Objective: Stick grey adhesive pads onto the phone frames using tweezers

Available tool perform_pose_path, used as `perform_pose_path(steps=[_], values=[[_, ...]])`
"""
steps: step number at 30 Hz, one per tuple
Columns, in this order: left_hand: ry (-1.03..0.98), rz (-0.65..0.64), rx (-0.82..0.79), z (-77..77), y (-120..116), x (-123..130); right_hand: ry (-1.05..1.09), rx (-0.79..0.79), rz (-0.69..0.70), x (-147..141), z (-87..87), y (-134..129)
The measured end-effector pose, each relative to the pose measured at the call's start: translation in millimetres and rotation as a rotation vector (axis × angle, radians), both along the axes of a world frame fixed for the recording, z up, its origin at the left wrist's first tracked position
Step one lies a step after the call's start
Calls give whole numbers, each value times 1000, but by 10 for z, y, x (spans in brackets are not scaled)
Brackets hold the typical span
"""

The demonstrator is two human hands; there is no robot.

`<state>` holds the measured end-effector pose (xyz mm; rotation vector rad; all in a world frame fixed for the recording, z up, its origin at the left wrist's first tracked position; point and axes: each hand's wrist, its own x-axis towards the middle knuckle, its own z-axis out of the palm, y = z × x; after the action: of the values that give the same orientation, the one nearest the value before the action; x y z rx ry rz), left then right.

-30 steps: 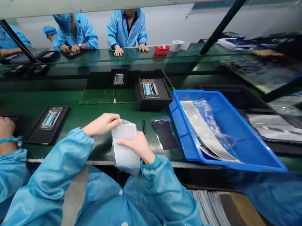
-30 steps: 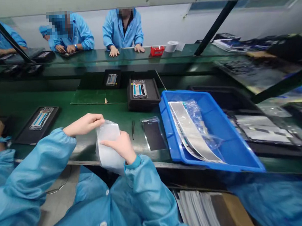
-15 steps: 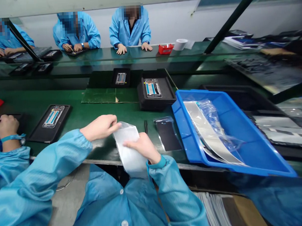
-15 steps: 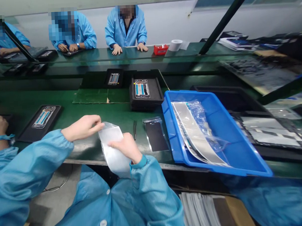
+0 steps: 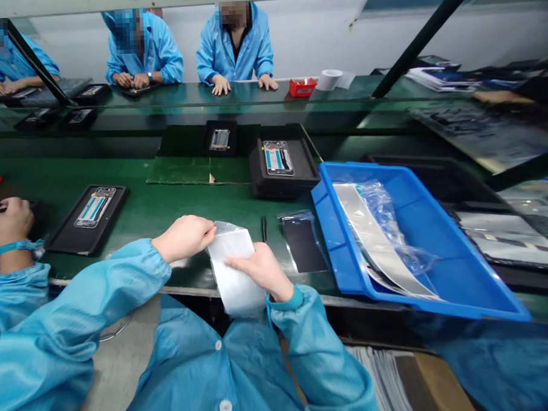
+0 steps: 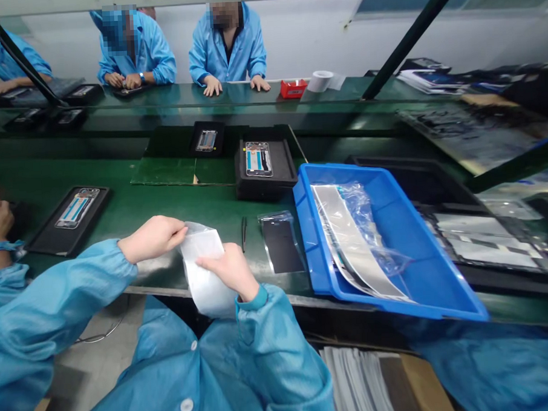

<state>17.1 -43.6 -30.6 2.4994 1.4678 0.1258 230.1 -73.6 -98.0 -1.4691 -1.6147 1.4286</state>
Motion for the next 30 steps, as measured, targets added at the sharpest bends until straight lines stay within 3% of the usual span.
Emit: perform_pose_path(steps=[8, 13, 18, 22, 25, 28, 30], values=[[101, -213, 77, 169, 163, -198, 134, -52, 188, 181, 68, 89], [-156, -46, -152, 224, 198, -158, 184, -91, 150, 202, 76, 73], [-376, -128, -297, 132, 169, -94, 203, -98, 155, 186, 84, 14], [-668, -115, -686, 14, 267, -103, 240, -117, 170, 184, 109, -42], [-756, -69, -789, -35, 313, -117, 257, -116, 127, 190, 165, -57], [-728, -98, -766, 83, 261, -166, 258, -53, 80, 176, 314, -41], [-658, -152, -719, 288, 173, -223, 228, 19, 82, 135, 481, -20]])
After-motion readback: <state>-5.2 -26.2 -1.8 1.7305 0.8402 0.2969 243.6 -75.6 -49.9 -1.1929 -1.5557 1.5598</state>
